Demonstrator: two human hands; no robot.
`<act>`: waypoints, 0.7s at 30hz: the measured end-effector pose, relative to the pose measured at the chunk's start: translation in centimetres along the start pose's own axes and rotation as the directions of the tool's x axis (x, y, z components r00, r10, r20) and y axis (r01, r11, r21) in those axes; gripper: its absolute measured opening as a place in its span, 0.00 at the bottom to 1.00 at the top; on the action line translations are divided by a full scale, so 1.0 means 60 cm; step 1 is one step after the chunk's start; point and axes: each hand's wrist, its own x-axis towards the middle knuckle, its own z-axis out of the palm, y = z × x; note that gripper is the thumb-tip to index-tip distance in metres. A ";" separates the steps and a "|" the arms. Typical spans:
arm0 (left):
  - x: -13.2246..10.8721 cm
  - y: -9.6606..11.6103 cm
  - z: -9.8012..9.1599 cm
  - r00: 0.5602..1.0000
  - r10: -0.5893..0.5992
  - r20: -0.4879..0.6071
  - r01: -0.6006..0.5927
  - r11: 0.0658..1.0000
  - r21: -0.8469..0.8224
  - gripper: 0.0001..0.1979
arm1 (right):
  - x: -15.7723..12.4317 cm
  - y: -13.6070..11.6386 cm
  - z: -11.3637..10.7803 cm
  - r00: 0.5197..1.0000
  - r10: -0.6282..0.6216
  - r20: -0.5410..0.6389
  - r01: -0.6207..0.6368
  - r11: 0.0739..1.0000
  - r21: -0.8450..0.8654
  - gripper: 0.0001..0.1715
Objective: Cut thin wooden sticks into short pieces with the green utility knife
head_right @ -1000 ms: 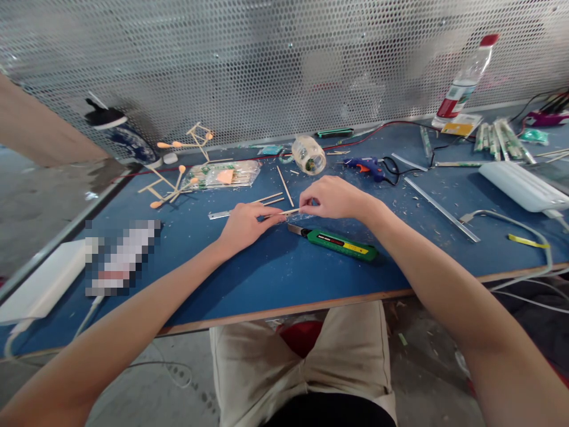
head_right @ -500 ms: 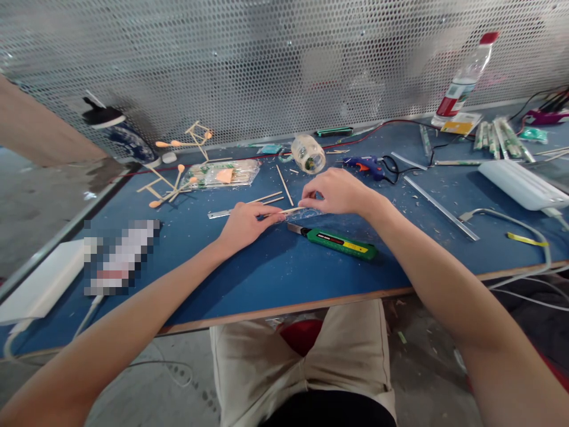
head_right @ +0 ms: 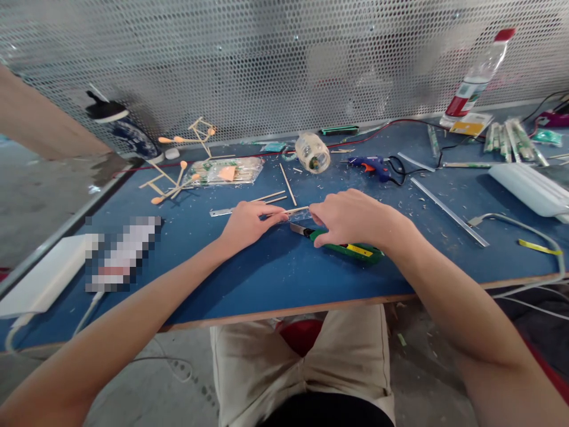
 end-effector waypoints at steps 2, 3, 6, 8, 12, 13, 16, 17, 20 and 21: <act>0.000 -0.001 0.000 1.000 0.006 -0.001 -0.006 1.000 -0.001 0.17 | -0.001 -0.002 0.005 0.999 -0.012 0.039 0.011 1.000 0.026 0.16; 0.000 -0.001 0.001 1.000 0.009 -0.002 -0.009 1.000 0.000 0.18 | -0.001 -0.002 0.007 0.998 -0.027 0.061 0.025 0.999 0.044 0.15; 0.000 -0.002 0.001 1.000 0.011 -0.011 -0.011 1.000 0.006 0.18 | 0.000 -0.003 0.010 0.989 -0.100 0.108 0.088 0.989 0.117 0.10; 0.000 -0.002 0.001 1.000 0.014 -0.017 -0.014 1.000 0.011 0.17 | 0.001 -0.004 0.008 0.975 -0.184 0.127 0.158 0.969 0.191 0.08; 0.000 -0.002 0.001 0.999 0.021 -0.030 -0.020 0.999 0.025 0.15 | 0.005 0.009 0.001 0.931 -0.362 0.039 0.315 0.855 0.412 0.12; 0.000 -0.002 0.001 0.999 0.021 -0.034 -0.020 0.999 0.031 0.15 | 0.007 0.015 0.000 0.922 -0.385 -0.042 0.355 0.796 0.490 0.16; 0.000 0.000 0.000 0.999 0.021 -0.046 -0.019 0.999 0.047 0.14 | 0.017 0.039 0.000 0.869 -0.413 -0.271 0.488 0.633 0.601 0.25; -0.001 0.000 0.000 0.999 0.022 -0.049 -0.020 0.998 0.052 0.14 | 0.021 0.046 0.000 0.849 -0.417 -0.324 0.525 0.608 0.595 0.24; -0.002 0.002 0.000 0.998 0.027 -0.052 -0.023 0.998 0.066 0.13 | 0.031 0.054 0.004 0.796 -0.367 -0.480 0.602 0.556 0.573 0.13; -0.003 0.002 0.000 0.998 0.029 -0.051 -0.025 0.997 0.069 0.13 | 0.034 0.052 0.006 0.783 -0.319 -0.534 0.615 0.529 0.586 0.11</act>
